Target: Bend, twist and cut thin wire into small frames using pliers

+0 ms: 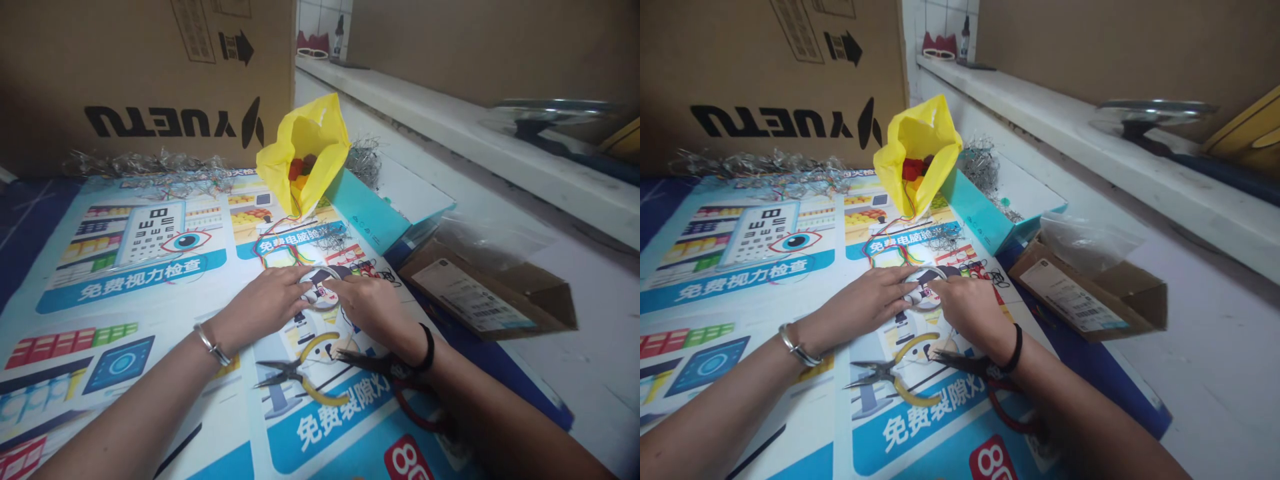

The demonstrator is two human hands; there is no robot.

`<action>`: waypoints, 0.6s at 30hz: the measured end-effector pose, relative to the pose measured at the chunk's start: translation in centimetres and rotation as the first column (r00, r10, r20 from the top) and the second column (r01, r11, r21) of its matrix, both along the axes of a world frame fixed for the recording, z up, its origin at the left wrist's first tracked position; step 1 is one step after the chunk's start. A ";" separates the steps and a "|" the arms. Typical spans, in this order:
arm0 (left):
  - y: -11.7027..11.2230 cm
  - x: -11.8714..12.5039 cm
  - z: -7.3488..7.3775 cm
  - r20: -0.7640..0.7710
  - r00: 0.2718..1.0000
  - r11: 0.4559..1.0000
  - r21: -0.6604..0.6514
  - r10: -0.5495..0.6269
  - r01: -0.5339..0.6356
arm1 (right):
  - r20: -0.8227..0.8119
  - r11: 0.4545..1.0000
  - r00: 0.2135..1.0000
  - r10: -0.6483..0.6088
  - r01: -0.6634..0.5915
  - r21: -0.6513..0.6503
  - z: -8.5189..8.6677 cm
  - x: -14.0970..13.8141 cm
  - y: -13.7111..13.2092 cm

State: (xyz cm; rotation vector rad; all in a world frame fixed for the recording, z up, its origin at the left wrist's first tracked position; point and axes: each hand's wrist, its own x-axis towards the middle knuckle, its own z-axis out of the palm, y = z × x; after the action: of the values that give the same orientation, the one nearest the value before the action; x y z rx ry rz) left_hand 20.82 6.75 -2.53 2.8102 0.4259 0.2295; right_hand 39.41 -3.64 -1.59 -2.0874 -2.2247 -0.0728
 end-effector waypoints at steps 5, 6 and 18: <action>-0.2 -0.6 0.8 -0.065 0.998 0.999 0.038 -0.016 0.019 | -0.064 1.000 0.998 0.016 -0.016 0.000 0.0 0.2 0.0; -0.2 -0.7 0.9 -0.073 0.997 0.999 0.039 -0.020 0.022 | -0.077 1.000 0.997 0.019 -0.019 -0.003 0.0 0.2 0.0; 0.1 -1.9 2.2 -0.143 0.989 0.997 0.054 -0.045 0.054 | -0.235 0.996 0.969 0.081 -0.089 -0.027 -0.4 0.3 -0.1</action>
State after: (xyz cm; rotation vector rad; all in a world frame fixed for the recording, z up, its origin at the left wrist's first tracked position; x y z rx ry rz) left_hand 18.95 6.80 -0.34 2.9009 0.3857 0.0316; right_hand 39.74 -3.69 -2.02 -1.9019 -2.1847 0.2109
